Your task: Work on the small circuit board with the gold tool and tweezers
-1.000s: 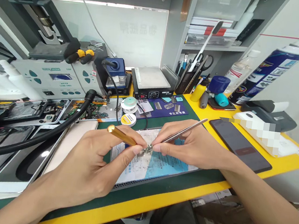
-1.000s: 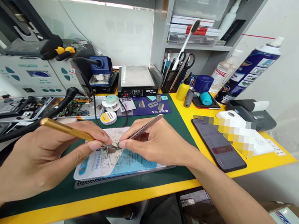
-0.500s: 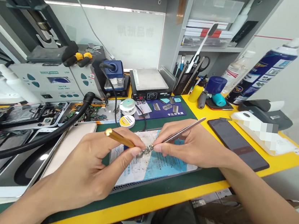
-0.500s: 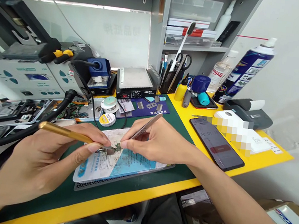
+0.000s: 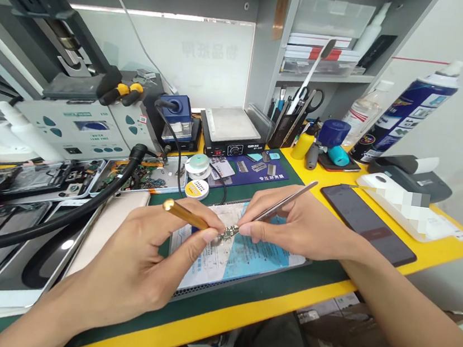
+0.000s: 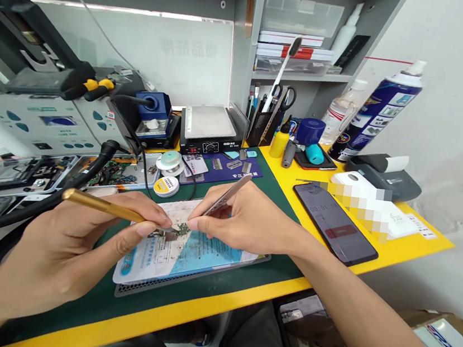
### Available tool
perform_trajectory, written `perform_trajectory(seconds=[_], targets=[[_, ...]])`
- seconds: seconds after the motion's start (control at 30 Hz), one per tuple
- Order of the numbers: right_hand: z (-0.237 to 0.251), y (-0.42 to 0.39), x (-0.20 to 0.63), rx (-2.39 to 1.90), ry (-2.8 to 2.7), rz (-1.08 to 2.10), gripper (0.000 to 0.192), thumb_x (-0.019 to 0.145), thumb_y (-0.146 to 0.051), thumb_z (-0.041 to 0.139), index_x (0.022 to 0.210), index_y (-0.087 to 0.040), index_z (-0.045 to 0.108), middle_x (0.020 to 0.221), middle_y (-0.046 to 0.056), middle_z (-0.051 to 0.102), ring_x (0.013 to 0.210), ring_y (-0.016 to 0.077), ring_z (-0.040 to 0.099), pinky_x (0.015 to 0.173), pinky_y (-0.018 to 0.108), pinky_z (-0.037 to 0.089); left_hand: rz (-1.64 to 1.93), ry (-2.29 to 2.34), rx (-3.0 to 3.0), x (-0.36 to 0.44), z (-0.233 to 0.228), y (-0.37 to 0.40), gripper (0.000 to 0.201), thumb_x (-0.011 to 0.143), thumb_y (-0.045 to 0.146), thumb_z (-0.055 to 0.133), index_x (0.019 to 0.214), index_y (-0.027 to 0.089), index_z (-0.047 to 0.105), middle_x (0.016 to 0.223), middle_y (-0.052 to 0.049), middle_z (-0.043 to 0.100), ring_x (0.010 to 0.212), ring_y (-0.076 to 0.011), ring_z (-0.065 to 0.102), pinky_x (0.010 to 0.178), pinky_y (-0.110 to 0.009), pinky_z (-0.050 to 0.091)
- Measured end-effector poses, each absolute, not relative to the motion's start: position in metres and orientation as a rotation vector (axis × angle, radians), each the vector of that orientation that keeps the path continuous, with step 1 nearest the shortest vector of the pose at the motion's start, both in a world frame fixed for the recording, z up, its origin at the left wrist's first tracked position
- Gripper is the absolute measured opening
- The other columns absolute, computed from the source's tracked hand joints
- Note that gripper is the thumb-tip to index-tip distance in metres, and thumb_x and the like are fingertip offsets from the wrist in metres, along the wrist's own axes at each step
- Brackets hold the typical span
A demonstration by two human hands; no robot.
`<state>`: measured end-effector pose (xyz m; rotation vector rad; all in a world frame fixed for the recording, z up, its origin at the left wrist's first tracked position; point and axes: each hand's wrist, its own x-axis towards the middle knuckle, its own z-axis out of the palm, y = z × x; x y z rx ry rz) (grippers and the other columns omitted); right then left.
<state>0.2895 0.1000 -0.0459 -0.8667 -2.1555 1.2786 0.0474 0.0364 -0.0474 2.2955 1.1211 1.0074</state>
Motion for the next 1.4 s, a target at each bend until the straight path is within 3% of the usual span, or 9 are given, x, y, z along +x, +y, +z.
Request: perform_trajectory(seconds=[0.23,0.47,0.77,1.0,1.4], targets=[[-0.0459,0.1000,0.2889,-0.854,-2.154,1.273,0.012,0.085,-0.028,0.076,0.083,-0.016,0.077,0.080,0.005,0.071,0.068,0.0159,0.065,0.058,0.025,0.051,1.004,1.156,2.265,0.0483,-0.0485,0.0358,0.014,0.096,0.025,0.057,0.101,0.029,0.069,0.096,0.003,0.076,0.082,-0.0168,0.073,0.077,-0.027,0.063],[-0.0469,0.1005,0.2881,-0.851,-2.142,1.273,0.011,0.084,-0.027,0.077,0.083,-0.015,0.077,0.080,0.005,0.071,0.067,0.0156,0.065,0.058,0.025,0.052,0.947,1.120,2.370,0.0484,-0.0438,0.0351,0.024,0.096,0.013,0.047,0.105,0.024,0.065,0.098,0.006,0.074,0.086,-0.0105,0.072,0.080,-0.020,0.061],[-0.0485,0.1003,0.2886,-0.820,-2.128,1.282,0.010,0.084,-0.024,0.076,0.085,-0.014,0.078,0.084,0.006,0.072,0.066,0.0151,0.065,0.055,0.025,0.052,1.068,1.080,2.271,0.0474,-0.0525,0.0372,0.015,0.096,0.020,0.057,0.103,0.026,0.070,0.095,0.003,0.075,0.081,-0.0130,0.072,0.075,-0.024,0.061],[-0.0475,0.1008,0.2881,-0.822,-2.147,1.258,0.008,0.084,-0.022,0.076,0.083,-0.015,0.078,0.082,0.005,0.071,0.067,0.0151,0.064,0.055,0.025,0.051,1.071,1.040,2.272,0.0483,-0.0523,0.0397,0.017,0.097,0.017,0.057,0.105,0.024,0.069,0.095,0.004,0.074,0.083,-0.0069,0.070,0.077,-0.016,0.056],[-0.0477,0.0996,0.2874,-0.821,-2.143,1.262,0.009,0.084,-0.022,0.076,0.083,-0.013,0.078,0.080,0.005,0.071,0.065,0.0150,0.064,0.055,0.025,0.051,1.048,1.101,2.224,0.0498,-0.0508,0.0368,0.016,0.096,0.023,0.056,0.103,0.028,0.070,0.095,0.002,0.075,0.081,-0.0169,0.072,0.074,-0.030,0.062]])
